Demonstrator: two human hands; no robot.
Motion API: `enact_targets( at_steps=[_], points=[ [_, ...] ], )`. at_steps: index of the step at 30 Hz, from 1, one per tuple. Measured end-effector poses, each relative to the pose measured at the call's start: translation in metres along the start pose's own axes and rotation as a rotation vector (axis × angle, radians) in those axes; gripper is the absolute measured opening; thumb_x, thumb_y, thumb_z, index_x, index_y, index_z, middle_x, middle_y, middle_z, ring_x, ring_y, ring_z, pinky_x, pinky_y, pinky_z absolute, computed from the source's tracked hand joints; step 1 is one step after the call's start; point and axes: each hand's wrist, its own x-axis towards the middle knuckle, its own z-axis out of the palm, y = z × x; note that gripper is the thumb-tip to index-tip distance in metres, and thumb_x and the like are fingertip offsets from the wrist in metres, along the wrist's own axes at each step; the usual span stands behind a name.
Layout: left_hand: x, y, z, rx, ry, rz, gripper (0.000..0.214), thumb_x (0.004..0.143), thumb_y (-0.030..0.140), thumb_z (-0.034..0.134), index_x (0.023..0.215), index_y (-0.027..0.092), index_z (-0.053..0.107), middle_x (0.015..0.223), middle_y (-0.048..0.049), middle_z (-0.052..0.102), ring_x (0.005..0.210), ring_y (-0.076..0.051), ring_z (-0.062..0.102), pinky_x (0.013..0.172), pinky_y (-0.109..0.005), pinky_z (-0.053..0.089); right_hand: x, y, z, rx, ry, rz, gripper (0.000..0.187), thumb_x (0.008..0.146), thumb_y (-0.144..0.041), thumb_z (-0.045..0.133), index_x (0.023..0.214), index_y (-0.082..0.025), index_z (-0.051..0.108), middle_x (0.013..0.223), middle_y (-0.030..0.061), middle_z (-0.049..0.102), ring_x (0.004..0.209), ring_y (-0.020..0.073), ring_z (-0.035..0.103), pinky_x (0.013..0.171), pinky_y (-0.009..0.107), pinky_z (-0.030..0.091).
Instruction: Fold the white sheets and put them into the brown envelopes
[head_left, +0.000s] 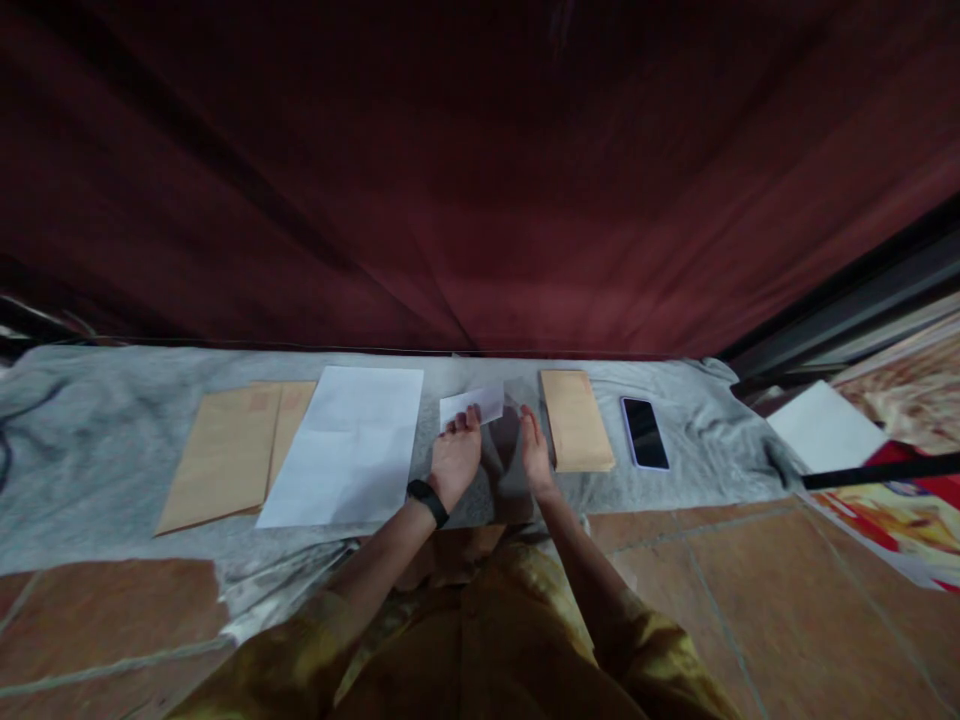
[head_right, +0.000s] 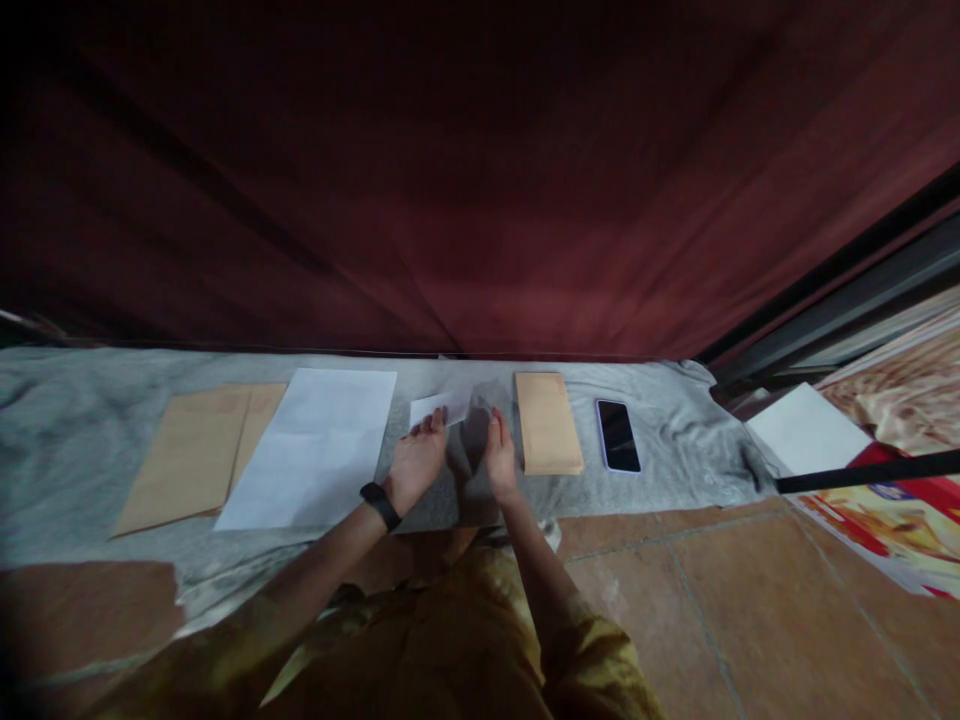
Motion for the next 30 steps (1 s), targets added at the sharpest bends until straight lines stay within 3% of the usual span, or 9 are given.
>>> enact_targets(
  at_steps=[3,5,9,14,18,20,22,25,30],
  points=[
    [0.001,-0.008,-0.012,-0.691,0.068,-0.215,0.039,0.102,0.032,0.039,0.129,0.013,0.059,0.111,-0.018,0.072,0.107,-0.029,0.07,0.097,-0.047,0.054,-0.011,-0.004,0.001,0.241,0.012,0.149,0.071,0.101,-0.061,0.021,0.143,-0.011,0.048,0.14,0.0201,0.059,0.127,0.0249,0.06,0.107,0.045,0.05],
    [0.0,-0.009,-0.011,-1.106,0.085,-0.339,0.039,0.102,0.04,0.038,0.123,0.015,0.06,0.116,-0.0159,0.072,0.106,-0.026,0.071,0.096,-0.044,0.056,-0.02,-0.011,0.003,0.334,-0.076,0.197,0.068,0.099,-0.064,0.028,0.138,-0.014,0.052,0.132,0.0189,0.065,0.119,0.025,0.066,0.1,0.043,0.055],
    [-0.01,-0.006,0.004,-1.382,0.065,-0.475,0.032,0.102,0.037,0.038,0.117,0.017,0.058,0.118,-0.0135,0.073,0.103,-0.021,0.073,0.093,-0.042,0.059,-0.034,-0.027,0.014,0.56,-0.276,0.341,0.056,0.089,-0.061,0.052,0.125,-0.02,0.06,0.116,0.0124,0.072,0.097,0.024,0.073,0.081,0.039,0.062],
    [-0.031,-0.009,0.021,-1.615,-0.021,-0.644,0.017,0.095,0.031,0.054,0.101,0.018,0.062,0.104,-0.0109,0.077,0.097,-0.021,0.074,0.092,-0.043,0.059,-0.031,-0.027,0.021,0.492,-0.171,0.358,0.041,0.072,-0.047,0.071,0.103,-0.02,0.067,0.083,0.0022,0.072,0.069,0.019,0.067,0.06,0.031,0.059],
    [-0.051,-0.014,0.024,-1.38,-0.196,-0.508,0.025,0.093,0.037,0.056,0.094,0.014,0.067,0.093,-0.0144,0.077,0.086,-0.024,0.075,0.086,-0.046,0.061,-0.019,-0.017,0.014,0.233,-0.104,0.304,0.039,0.078,-0.04,0.06,0.109,-0.017,0.067,0.071,-0.0016,0.066,0.061,0.0168,0.062,0.056,0.028,0.055],
    [-0.057,-0.012,0.024,-1.179,-0.169,-0.384,0.028,0.094,0.037,0.052,0.098,0.015,0.069,0.097,-0.0141,0.077,0.091,-0.025,0.075,0.09,-0.048,0.06,-0.015,-0.013,0.009,0.08,-0.089,0.241,0.038,0.079,-0.036,0.057,0.11,-0.016,0.068,0.075,0.0005,0.068,0.064,0.0175,0.063,0.06,0.029,0.055],
    [-0.058,-0.008,0.022,-0.935,-0.058,-0.196,0.032,0.097,0.034,0.047,0.113,0.017,0.069,0.118,-0.0138,0.073,0.113,-0.025,0.069,0.105,-0.048,0.052,-0.014,-0.01,0.005,-0.045,-0.082,0.165,0.035,0.08,-0.032,0.056,0.107,-0.015,0.068,0.082,0.004,0.071,0.072,0.019,0.065,0.068,0.031,0.055],
    [-0.056,-0.006,0.023,-0.458,0.046,0.14,0.045,0.1,0.029,0.041,0.141,0.015,0.054,0.153,-0.0129,0.05,0.146,-0.024,0.041,0.122,-0.047,0.034,-0.018,-0.008,0.003,-0.152,-0.092,0.11,0.032,0.08,-0.03,0.056,0.106,-0.015,0.068,0.088,0.0066,0.073,0.076,0.0202,0.067,0.073,0.032,0.055],
    [-0.058,-0.015,0.037,0.016,-0.036,0.279,0.058,0.101,0.037,0.042,0.153,0.013,0.039,0.163,-0.014,0.032,0.155,-0.027,0.021,0.126,-0.051,0.022,-0.029,-0.005,0.002,-0.172,-0.192,0.148,0.035,0.086,-0.034,0.052,0.117,-0.019,0.062,0.076,-0.0005,0.071,0.058,0.0163,0.063,0.056,0.026,0.052]
  ],
)
